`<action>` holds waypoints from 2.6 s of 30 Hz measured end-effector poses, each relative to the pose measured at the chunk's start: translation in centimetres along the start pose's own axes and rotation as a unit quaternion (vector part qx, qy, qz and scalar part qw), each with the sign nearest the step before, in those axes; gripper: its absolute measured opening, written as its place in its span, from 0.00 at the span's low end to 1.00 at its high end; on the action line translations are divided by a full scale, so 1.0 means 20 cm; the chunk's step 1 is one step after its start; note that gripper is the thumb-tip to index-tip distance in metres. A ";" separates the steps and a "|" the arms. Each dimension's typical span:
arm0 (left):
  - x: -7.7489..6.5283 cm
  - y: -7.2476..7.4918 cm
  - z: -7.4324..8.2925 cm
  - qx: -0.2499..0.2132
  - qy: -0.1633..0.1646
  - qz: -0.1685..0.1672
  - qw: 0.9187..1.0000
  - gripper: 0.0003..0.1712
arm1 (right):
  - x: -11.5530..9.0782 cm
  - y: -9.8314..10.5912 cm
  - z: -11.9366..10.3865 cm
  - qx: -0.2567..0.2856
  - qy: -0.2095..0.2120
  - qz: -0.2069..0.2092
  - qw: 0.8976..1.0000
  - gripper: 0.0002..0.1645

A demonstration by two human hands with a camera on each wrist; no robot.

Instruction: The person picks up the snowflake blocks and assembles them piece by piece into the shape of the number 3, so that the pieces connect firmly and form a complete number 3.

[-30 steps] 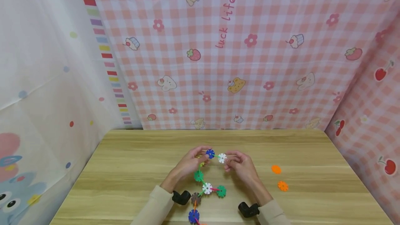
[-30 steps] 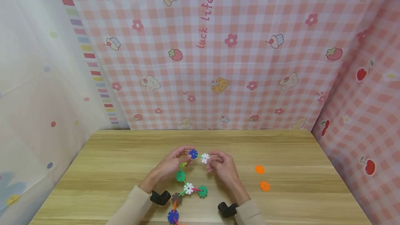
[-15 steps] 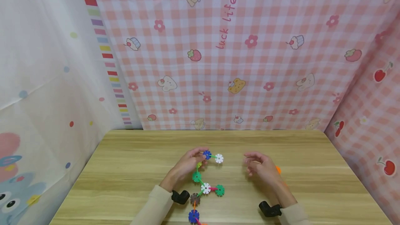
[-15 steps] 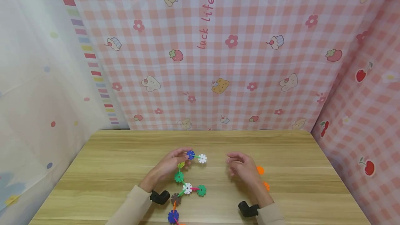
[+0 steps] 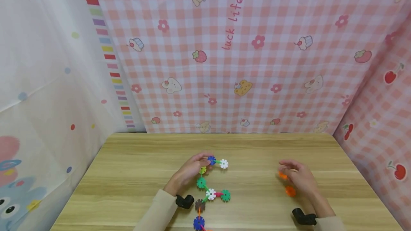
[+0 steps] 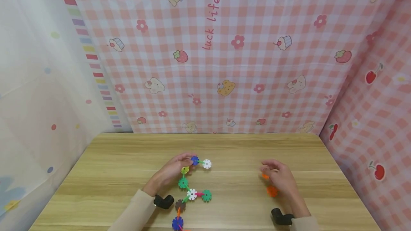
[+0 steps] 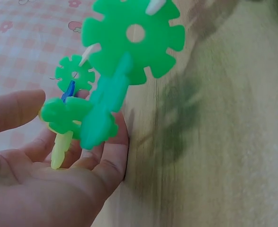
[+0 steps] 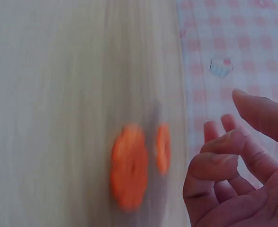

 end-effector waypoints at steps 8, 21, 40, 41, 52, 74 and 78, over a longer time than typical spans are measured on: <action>0.00 0.00 -0.02 -0.006 0.002 -0.013 1.000 0.22 | 0.00 0.09 0.09 -0.031 -0.005 -0.007 0.999 0.26; 0.00 0.01 -0.03 -0.018 -0.001 -0.019 1.000 0.23 | 0.04 0.08 0.15 -0.062 -0.012 -0.022 0.998 0.29; -0.01 0.04 0.00 0.033 0.020 0.032 0.999 0.21 | 0.03 0.05 0.09 -0.112 -0.006 0.000 0.994 0.18; -0.01 0.04 0.00 0.036 0.020 0.035 0.999 0.21 | 0.03 0.05 0.09 -0.115 -0.001 0.000 0.993 0.17; 0.00 0.04 0.01 0.046 0.020 0.063 0.997 0.19 | 0.00 -0.10 0.02 -0.032 -0.002 -0.033 0.999 0.11; 0.00 0.02 0.04 0.079 0.005 0.058 0.995 0.22 | 0.03 -0.60 -0.23 0.157 0.030 -0.031 0.987 0.12; 0.00 0.01 0.04 0.075 0.000 0.051 0.996 0.21 | 0.02 -0.65 -0.27 0.156 0.050 -0.023 0.986 0.11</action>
Point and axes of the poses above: each hand's wrist, its own x-axis towards the middle knuckle, its own y-axis out of the back of the hand, z = x × y, the point moved 9 cm from there along x, towards the middle knuckle, and after that the axes turned 5 degrees about -y, right-handed, at the moved point
